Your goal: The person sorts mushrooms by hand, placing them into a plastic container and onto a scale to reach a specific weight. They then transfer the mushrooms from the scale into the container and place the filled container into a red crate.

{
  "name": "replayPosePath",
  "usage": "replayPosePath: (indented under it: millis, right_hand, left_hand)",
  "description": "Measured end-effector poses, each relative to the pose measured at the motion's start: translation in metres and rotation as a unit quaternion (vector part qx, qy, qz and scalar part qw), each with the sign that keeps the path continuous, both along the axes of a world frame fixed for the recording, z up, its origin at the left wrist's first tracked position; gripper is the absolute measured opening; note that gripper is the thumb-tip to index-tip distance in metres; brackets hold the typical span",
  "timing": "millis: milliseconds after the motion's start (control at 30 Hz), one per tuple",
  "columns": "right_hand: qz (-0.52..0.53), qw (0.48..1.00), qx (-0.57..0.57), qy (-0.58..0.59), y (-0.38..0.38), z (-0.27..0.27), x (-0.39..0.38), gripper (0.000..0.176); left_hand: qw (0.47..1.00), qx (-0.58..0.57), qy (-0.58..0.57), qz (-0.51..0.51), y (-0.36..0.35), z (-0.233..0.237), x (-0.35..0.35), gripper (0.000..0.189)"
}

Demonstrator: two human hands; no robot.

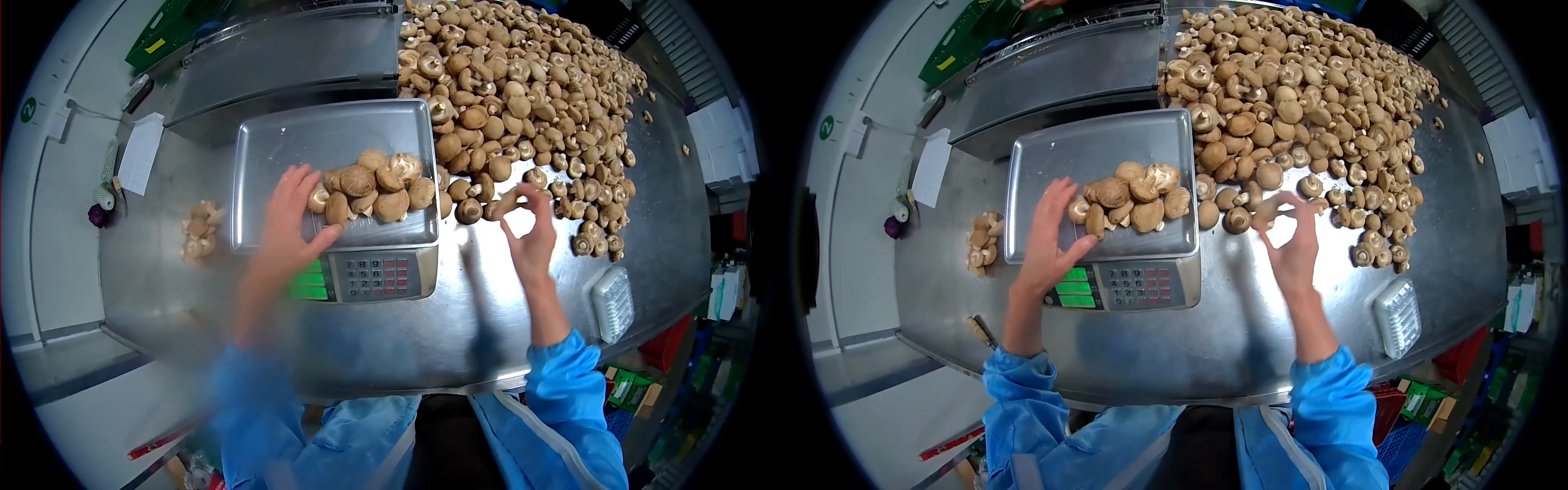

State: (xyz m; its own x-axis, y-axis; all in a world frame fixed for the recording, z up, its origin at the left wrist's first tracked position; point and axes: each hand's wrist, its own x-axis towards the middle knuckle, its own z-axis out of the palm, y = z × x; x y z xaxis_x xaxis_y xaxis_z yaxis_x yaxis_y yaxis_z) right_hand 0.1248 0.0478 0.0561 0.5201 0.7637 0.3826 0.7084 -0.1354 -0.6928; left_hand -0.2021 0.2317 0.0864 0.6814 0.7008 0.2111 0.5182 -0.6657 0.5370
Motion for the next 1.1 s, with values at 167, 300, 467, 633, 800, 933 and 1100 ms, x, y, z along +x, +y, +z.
replayPosePath:
  millis: [167,300,467,633,800,933,1100]
  right_hand:
    - [0.265,0.959,0.1,0.006,0.031,0.038,-0.109,0.044]
    - [0.23,0.965,0.072,-0.1,0.066,0.014,-0.136,0.036]
    - [0.204,0.958,0.088,-0.18,0.072,-0.009,-0.142,0.037]
    - [0.252,0.956,0.086,-0.121,0.057,0.002,-0.122,0.046]
    - [-0.027,0.996,0.083,0.035,0.03,-0.024,-0.036,0.052]
    - [-0.16,0.978,-0.129,-0.044,0.0,-0.103,0.029,0.05]
    - [-0.092,0.986,-0.127,-0.048,-0.015,-0.112,0.018,0.027]
  left_hand:
    - [0.999,0.004,-0.031,0.007,-0.001,-0.019,0.01,0.069]
    - [0.996,-0.033,-0.081,0.013,-0.001,-0.033,0.011,0.067]
    - [0.993,-0.043,-0.101,0.032,-0.003,-0.037,0.013,0.074]
    - [0.992,-0.048,-0.111,0.044,-0.003,-0.034,0.01,0.079]
    - [0.974,-0.096,-0.184,0.092,-0.003,-0.011,-0.002,0.093]
    - [0.964,-0.105,-0.218,0.112,-0.005,0.009,-0.009,0.098]
    - [0.974,-0.087,-0.167,0.124,-0.01,0.022,-0.004,0.096]
